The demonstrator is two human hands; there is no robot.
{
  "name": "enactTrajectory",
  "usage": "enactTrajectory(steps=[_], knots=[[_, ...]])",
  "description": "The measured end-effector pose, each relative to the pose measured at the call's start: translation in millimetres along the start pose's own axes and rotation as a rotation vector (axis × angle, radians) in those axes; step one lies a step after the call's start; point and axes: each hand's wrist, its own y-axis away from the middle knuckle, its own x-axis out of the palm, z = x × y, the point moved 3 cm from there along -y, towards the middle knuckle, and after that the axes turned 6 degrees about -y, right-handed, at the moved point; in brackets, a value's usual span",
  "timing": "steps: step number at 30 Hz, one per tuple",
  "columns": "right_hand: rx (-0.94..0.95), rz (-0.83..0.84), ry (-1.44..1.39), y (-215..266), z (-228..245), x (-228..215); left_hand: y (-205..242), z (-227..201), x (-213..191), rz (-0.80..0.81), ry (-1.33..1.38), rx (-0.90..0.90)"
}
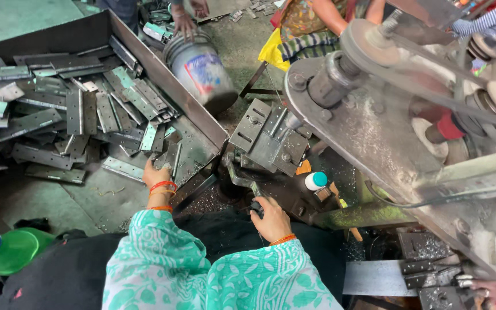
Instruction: The person repeatedly picks up metal hinge pieces from a bin, places them into a press machine, and operates the lever to process them. The person then removes the processed pieces and places them into a bucket.
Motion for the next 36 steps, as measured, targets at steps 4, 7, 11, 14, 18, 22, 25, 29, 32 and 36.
enactTrajectory(steps=[4,7,11,14,18,22,25,29,32,36], knots=[[0.025,0.009,-0.025,0,2,-2,17,-58,-8,0.028,0.266,0.202],[0.044,0.017,-0.009,0,0,-3,37,-102,-1,0.213,0.234,0.214],[0.03,0.02,0.03,1,-3,-2,80,-152,39,0.518,0.579,0.219],[-0.058,-0.04,0.067,1,-1,-3,119,-173,75,0.602,0.479,0.224],[-0.037,-0.025,0.049,1,-2,-2,149,-186,104,0.458,0.017,0.336],[0.002,0.01,0.055,-1,-4,-2,180,-196,86,0.38,-0.164,0.84],[0.008,0.034,0.053,-2,-3,-1,196,-203,71,0.393,-0.473,1.122],[-0.046,0.072,0.073,-6,-1,-3,193,-212,76,0.442,-0.746,1.168],[0.033,0.167,0.111,-12,-6,1,182,-218,92,0.423,-0.75,1.23],[0.049,0.124,0.113,-12,-25,17,170,-217,116,0.472,-0.874,1.244]])
